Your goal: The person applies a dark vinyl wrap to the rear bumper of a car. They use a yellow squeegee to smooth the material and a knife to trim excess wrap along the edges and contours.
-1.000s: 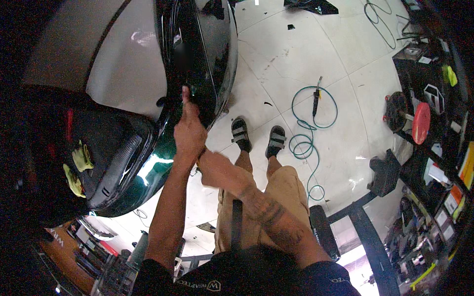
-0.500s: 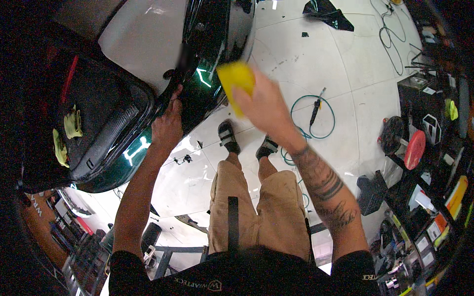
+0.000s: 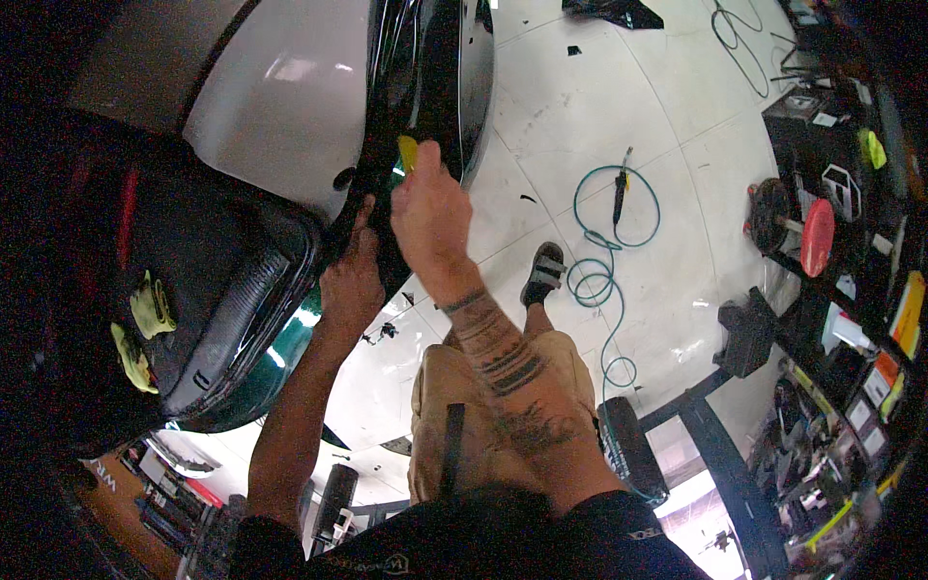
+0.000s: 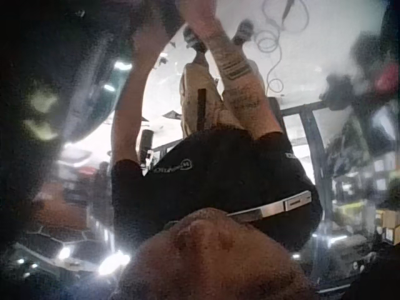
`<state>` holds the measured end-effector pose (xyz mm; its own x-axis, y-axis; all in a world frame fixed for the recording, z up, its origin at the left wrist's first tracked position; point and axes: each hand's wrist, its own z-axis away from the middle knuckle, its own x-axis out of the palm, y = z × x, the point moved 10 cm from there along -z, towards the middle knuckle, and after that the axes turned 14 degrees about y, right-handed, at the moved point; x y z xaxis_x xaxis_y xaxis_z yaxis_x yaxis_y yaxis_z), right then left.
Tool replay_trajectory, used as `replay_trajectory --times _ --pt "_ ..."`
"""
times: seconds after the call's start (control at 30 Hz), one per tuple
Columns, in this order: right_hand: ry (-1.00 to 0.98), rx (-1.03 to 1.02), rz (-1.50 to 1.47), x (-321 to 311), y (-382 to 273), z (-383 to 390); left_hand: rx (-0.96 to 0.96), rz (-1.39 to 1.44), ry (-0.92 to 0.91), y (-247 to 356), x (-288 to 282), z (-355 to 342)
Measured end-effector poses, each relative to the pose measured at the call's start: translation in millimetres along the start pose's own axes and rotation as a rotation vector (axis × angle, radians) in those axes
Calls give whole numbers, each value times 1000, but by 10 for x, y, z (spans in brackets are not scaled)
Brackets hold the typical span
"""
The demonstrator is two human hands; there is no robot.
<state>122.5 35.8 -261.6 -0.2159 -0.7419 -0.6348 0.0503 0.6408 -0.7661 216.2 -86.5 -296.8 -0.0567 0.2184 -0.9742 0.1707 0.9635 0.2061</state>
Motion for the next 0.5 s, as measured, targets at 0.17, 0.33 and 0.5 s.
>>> replay_trajectory --times 0.17,0.33,0.5 --pt "-111 294 -31 345 10 557 40 104 -67 10 -95 -29" --pt "-79 383 -314 262 354 489 -143 82 -355 -174 27 -10" --pt "-219 305 -298 189 412 453 -152 208 -191 -72 -131 -69"
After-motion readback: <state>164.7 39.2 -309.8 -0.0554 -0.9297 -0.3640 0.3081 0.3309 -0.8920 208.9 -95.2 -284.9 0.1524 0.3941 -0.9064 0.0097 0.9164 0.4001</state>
